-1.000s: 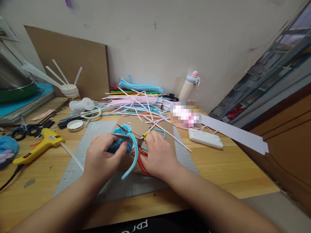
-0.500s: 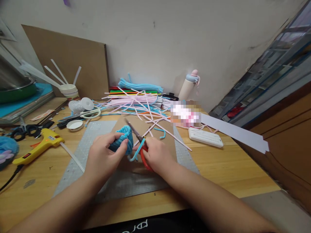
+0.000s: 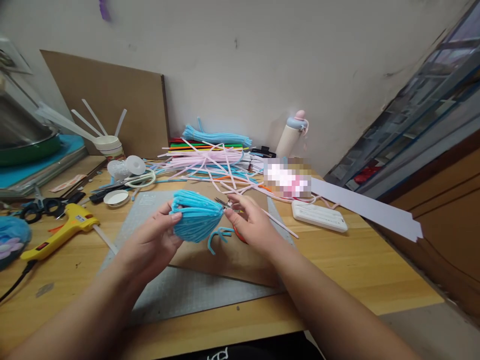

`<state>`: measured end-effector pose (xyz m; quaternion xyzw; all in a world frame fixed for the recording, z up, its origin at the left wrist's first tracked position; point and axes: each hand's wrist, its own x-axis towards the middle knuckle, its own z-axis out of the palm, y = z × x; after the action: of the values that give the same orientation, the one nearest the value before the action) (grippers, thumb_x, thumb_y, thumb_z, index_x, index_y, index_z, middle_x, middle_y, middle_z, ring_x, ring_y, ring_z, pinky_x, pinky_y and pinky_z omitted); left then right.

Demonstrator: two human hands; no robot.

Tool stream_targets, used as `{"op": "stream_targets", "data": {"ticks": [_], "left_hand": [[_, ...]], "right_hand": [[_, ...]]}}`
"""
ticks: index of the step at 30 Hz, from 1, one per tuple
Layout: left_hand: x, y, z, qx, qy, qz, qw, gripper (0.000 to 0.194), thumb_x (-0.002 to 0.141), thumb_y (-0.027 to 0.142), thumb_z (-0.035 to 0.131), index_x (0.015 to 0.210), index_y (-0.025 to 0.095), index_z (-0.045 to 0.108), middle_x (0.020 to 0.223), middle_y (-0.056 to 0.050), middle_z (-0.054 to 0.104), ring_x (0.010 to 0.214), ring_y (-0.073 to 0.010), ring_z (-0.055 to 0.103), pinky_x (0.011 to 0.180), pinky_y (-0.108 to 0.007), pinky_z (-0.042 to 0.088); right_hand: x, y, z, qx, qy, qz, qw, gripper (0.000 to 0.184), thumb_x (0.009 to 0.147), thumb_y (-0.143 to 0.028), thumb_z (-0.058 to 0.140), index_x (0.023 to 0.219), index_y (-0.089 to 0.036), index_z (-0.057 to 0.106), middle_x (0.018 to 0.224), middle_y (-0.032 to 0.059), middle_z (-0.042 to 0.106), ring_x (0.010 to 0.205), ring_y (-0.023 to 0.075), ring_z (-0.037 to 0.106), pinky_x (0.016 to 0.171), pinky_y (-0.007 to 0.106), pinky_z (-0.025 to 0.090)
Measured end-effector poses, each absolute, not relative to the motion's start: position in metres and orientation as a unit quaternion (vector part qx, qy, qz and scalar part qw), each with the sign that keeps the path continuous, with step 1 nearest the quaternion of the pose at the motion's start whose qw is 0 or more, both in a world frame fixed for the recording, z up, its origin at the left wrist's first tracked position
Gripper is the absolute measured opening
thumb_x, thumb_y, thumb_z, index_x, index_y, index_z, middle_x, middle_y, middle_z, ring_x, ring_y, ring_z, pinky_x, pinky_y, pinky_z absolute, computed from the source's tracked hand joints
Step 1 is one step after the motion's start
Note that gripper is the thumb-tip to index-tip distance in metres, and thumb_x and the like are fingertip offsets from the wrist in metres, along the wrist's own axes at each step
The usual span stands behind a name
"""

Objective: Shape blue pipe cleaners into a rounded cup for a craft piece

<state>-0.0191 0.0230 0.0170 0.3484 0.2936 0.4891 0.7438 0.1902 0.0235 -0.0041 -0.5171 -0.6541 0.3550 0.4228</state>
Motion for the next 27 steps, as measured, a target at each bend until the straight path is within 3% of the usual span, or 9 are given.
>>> {"op": "stream_targets", "data": {"ticks": [2, 5, 10, 12, 18, 20, 23, 25, 27], "left_hand": [[-0.016, 0.021, 0.014, 0.365, 0.256, 0.479, 0.757, 0.027, 0.075, 0.022, 0.068, 0.101, 0.020, 0.062, 0.105, -0.006, 0.069, 0.099, -0.0214, 0.063, 0.085, -0.032, 0.047], [-0.012, 0.020, 0.008, 0.406, 0.245, 0.453, 0.754, 0.026, 0.077, 0.021, 0.068, 0.103, 0.020, 0.065, 0.109, -0.005, 0.069, 0.103, -0.0198, 0.061, 0.091, -0.030, 0.044], [-0.013, 0.025, 0.003, 0.421, 0.288, 0.420, 0.750, 0.024, 0.083, 0.033, 0.063, 0.102, 0.019, 0.068, 0.105, -0.008, 0.069, 0.095, -0.0201, 0.063, 0.088, -0.032, 0.046], [-0.015, 0.027, 0.001, 0.409, 0.313, 0.404, 0.756, 0.024, 0.084, 0.036, 0.062, 0.094, 0.017, 0.070, 0.097, -0.009, 0.070, 0.088, -0.0188, 0.064, 0.083, -0.031, 0.047], [-0.011, 0.026, -0.007, 0.381, 0.343, 0.369, 0.776, 0.015, 0.074, 0.025, 0.075, 0.081, 0.013, 0.072, 0.076, -0.004, 0.067, 0.061, -0.0076, 0.055, 0.062, -0.019, 0.046], [-0.008, 0.026, -0.008, 0.346, 0.330, 0.381, 0.791, 0.013, 0.074, 0.023, 0.075, 0.080, 0.012, 0.071, 0.073, -0.003, 0.066, 0.060, -0.0064, 0.055, 0.060, -0.017, 0.048], [-0.004, 0.027, -0.008, 0.260, 0.305, 0.427, 0.810, 0.009, 0.076, 0.017, 0.071, 0.082, 0.010, 0.071, 0.070, -0.003, 0.065, 0.061, -0.0066, 0.059, 0.063, -0.016, 0.053], [-0.003, 0.027, -0.007, 0.202, 0.300, 0.454, 0.814, 0.006, 0.079, 0.012, 0.067, 0.082, 0.010, 0.071, 0.071, -0.003, 0.066, 0.062, -0.0073, 0.062, 0.066, -0.017, 0.056], [-0.002, 0.027, -0.008, 0.156, 0.305, 0.460, 0.819, 0.009, 0.082, 0.007, 0.061, 0.079, 0.009, 0.070, 0.072, -0.004, 0.066, 0.063, -0.0076, 0.063, 0.065, -0.016, 0.057]], "right_hand": [[0.179, 0.017, 0.001, -0.391, -0.552, 0.572, 0.463, 0.057, 0.084, -0.058, 0.053, 0.134, -0.033, 0.042, 0.127, 0.0068, 0.053, 0.109, 0.0227, 0.056, 0.087, 0.042, 0.049], [0.168, 0.013, -0.001, -0.296, -0.452, 0.708, 0.455, 0.054, 0.079, -0.059, 0.060, 0.123, -0.029, 0.052, 0.116, 0.0065, 0.059, 0.092, 0.0212, 0.061, 0.075, 0.039, 0.053], [0.171, 0.018, -0.014, -0.345, -0.417, 0.680, 0.495, 0.036, 0.080, -0.044, 0.066, 0.109, -0.025, 0.058, 0.093, 0.0022, 0.062, 0.072, 0.0137, 0.054, 0.055, 0.023, 0.045], [0.175, 0.019, -0.016, -0.356, -0.410, 0.686, 0.485, 0.036, 0.079, -0.048, 0.066, 0.104, -0.023, 0.058, 0.087, 0.0015, 0.060, 0.068, 0.0127, 0.052, 0.051, 0.022, 0.041], [0.175, 0.018, -0.013, -0.419, -0.387, 0.656, 0.495, 0.044, 0.073, -0.054, 0.069, 0.103, -0.026, 0.054, 0.088, 0.0006, 0.061, 0.066, 0.0132, 0.054, 0.050, 0.022, 0.041], [0.172, 0.017, -0.012, -0.408, -0.376, 0.651, 0.518, 0.046, 0.072, -0.053, 0.071, 0.105, -0.026, 0.054, 0.097, 0.0015, 0.062, 0.071, 0.0137, 0.056, 0.052, 0.022, 0.043], [0.166, 0.016, -0.016, -0.353, -0.317, 0.670, 0.571, 0.041, 0.075, -0.049, 0.070, 0.106, -0.026, 0.057, 0.109, 0.0026, 0.062, 0.084, 0.0148, 0.059, 0.068, 0.026, 0.048], [0.162, 0.014, -0.020, -0.325, -0.248, 0.725, 0.555, 0.036, 0.076, -0.047, 0.070, 0.101, -0.024, 0.060, 0.105, 0.0030, 0.064, 0.089, 0.0155, 0.060, 0.076, 0.030, 0.049], [0.158, 0.013, -0.022, -0.305, -0.189, 0.790, 0.497, 0.032, 0.074, -0.043, 0.074, 0.095, -0.021, 0.063, 0.096, 0.0024, 0.066, 0.086, 0.0143, 0.060, 0.074, 0.028, 0.049]]}}
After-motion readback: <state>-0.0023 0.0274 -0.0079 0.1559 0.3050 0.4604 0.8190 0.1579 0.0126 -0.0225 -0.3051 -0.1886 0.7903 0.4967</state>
